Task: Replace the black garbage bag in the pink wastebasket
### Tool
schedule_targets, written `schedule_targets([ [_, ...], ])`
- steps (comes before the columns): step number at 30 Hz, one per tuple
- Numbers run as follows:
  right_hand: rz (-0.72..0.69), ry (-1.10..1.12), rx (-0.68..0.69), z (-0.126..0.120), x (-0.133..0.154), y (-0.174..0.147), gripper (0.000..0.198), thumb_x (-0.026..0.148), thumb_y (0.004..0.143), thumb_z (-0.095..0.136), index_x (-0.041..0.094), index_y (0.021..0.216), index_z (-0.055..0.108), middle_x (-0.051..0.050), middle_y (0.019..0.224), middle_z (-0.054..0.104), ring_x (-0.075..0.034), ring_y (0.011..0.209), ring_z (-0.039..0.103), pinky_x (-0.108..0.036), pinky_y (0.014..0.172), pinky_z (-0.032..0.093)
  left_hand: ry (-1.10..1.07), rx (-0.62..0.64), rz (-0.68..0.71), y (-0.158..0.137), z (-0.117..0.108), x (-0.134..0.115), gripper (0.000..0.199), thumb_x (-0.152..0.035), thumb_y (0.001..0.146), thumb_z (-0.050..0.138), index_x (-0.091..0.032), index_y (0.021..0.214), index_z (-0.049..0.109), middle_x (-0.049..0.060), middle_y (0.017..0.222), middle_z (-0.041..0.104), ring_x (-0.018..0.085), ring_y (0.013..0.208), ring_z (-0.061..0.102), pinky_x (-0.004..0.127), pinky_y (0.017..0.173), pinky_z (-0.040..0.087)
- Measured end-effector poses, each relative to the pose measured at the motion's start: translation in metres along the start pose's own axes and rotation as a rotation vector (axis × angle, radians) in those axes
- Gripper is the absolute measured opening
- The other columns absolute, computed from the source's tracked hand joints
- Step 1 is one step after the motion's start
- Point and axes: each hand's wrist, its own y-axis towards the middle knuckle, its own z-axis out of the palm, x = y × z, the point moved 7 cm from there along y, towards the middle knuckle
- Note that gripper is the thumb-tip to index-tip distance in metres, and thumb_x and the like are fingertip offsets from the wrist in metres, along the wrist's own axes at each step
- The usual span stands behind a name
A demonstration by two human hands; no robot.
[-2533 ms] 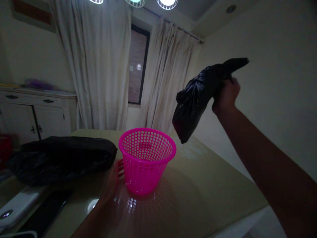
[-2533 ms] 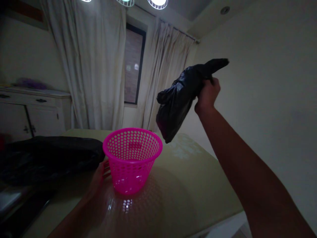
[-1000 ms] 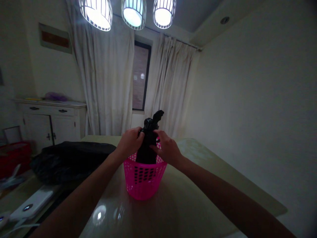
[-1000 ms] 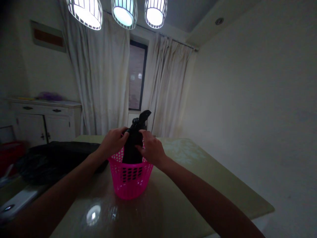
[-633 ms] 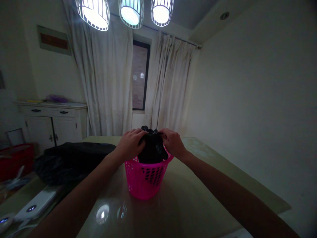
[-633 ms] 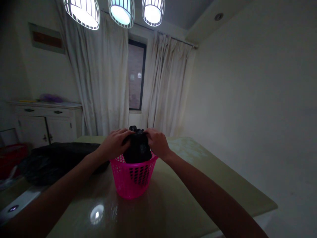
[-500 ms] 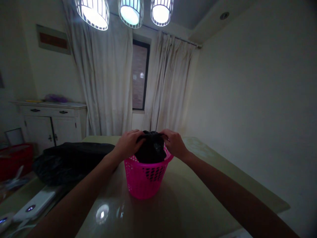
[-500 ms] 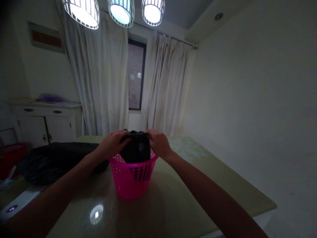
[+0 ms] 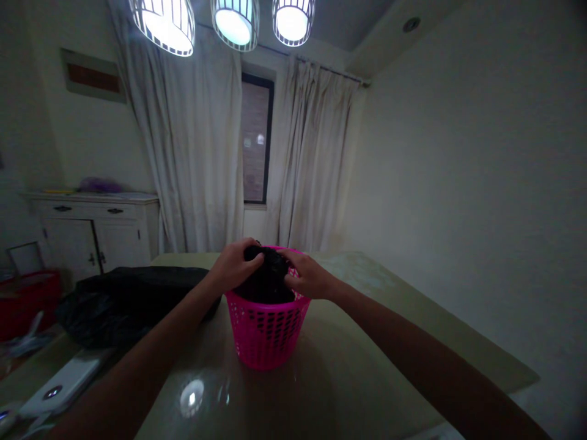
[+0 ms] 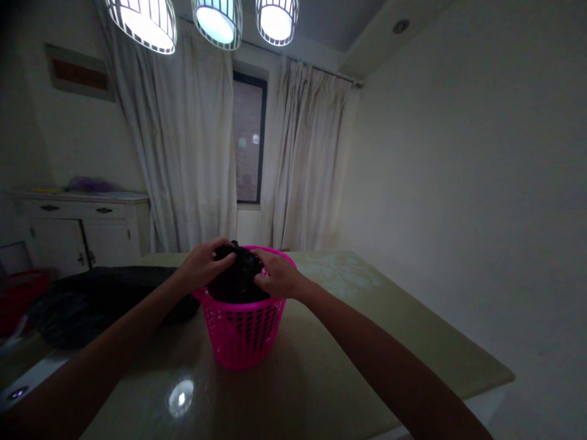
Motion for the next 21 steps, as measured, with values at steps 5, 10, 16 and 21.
schedule_targets([
  [5,0.015,0.095,-0.053,-0.01,0.005,0.001,0.062,0.027,0.094,0.067,0.023,0.156,0.061,-0.012,0.144,0.074,-0.026,0.123,0.072,-0.043,0.106,0.056,-0.039,-0.047,0.006,-0.001,-0.004,0.001,0.027,-0.051,0.08,0.066,-0.025,0.08,0.062,0.001,0.078,0.067,0.022,0.076,0.062,0.033,0.069,0.047],
  [10,0.039,-0.123,-0.138,-0.03,-0.013,-0.002,0.023,0.027,0.102,0.061,0.024,0.108,0.083,-0.006,0.104,0.084,-0.024,0.099,0.076,-0.037,0.092,0.054,0.005,0.009,0.008,-0.007,-0.011,0.004,0.032,-0.056,0.086,0.066,-0.025,0.079,0.065,0.0,0.076,0.068,0.022,0.075,0.062,0.033,0.07,0.043],
  [16,0.168,-0.189,-0.29,-0.043,-0.027,-0.011,0.025,0.03,0.105,0.057,0.023,0.103,0.082,-0.007,0.097,0.082,-0.024,0.091,0.074,-0.039,0.088,0.056,0.217,-0.106,-0.074,-0.011,-0.022,0.016,0.027,-0.046,0.093,0.05,-0.025,0.087,0.065,0.01,0.089,0.076,0.03,0.086,0.071,0.039,0.075,0.045],
  [21,-0.092,-0.127,-0.215,-0.029,0.015,-0.006,0.043,0.031,0.1,0.067,0.025,0.142,0.07,-0.011,0.134,0.076,-0.026,0.117,0.072,-0.043,0.104,0.056,0.109,-0.111,-0.056,-0.007,-0.013,-0.005,0.031,-0.036,0.092,0.049,-0.023,0.111,0.071,0.01,0.1,0.082,0.031,0.097,0.076,0.039,0.084,0.051],
])
